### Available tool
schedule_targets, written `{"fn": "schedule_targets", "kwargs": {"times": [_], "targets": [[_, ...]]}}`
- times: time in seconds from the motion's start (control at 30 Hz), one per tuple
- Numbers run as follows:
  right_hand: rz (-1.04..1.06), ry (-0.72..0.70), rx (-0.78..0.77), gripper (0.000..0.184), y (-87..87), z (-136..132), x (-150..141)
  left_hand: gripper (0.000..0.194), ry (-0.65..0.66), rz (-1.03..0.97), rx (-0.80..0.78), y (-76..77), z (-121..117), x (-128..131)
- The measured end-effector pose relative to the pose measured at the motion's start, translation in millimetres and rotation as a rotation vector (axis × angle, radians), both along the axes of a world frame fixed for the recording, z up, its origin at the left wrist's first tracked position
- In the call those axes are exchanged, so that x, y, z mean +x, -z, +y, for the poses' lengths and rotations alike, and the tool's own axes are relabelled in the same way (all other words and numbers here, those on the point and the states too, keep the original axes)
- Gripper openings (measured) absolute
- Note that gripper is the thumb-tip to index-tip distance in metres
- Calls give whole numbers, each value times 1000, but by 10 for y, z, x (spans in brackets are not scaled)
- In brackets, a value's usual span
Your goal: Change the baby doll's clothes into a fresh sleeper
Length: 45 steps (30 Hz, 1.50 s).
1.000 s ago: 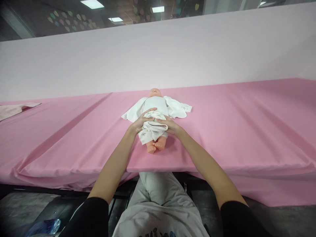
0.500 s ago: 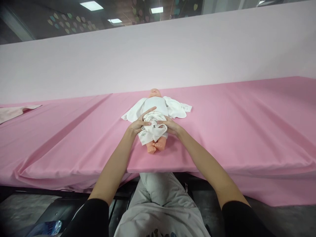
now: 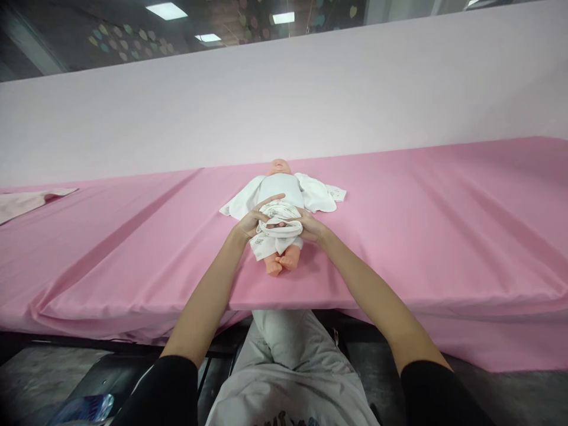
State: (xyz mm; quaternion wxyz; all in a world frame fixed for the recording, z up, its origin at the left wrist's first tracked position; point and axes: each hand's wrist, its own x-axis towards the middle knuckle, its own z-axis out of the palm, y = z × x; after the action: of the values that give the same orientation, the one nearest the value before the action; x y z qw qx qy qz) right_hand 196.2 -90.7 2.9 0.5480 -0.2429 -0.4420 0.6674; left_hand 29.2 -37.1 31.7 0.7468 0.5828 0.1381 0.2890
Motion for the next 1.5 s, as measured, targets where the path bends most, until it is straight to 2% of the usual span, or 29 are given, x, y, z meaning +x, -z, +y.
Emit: {"fn": "schedule_targets", "kwargs": {"times": [0.3, 0.6, 0.77, 0.9, 1.1, 1.23, 1.33, 1.5], "targets": [[-11, -29, 26, 28, 15, 21, 18, 90, -28, -1, 0, 18, 6, -15], [19, -54, -11, 35, -14, -4, 18, 77, -13, -42, -39, -9, -34, -31], [7, -101, 15, 35, -3, 2, 29, 81, 16, -38, 1, -42, -91, -45], [16, -125, 38, 39, 36, 24, 57, 92, 1, -22, 27, -57, -116, -49], [-41, -233, 133, 57, -51, -30, 96, 103, -28, -19, 21, -51, -138, -48], [-120, -243, 89, 66, -108, -52, 118, 100, -7, -27, 8, -34, -115, -44], [-136, -223, 53, 66, -95, -37, 132, 99, -10, -31, 1, -21, -93, -40], [-98, -193, 15, 53, -37, 3, 145, 98, -20, -35, -1, -7, -72, -41]]}}
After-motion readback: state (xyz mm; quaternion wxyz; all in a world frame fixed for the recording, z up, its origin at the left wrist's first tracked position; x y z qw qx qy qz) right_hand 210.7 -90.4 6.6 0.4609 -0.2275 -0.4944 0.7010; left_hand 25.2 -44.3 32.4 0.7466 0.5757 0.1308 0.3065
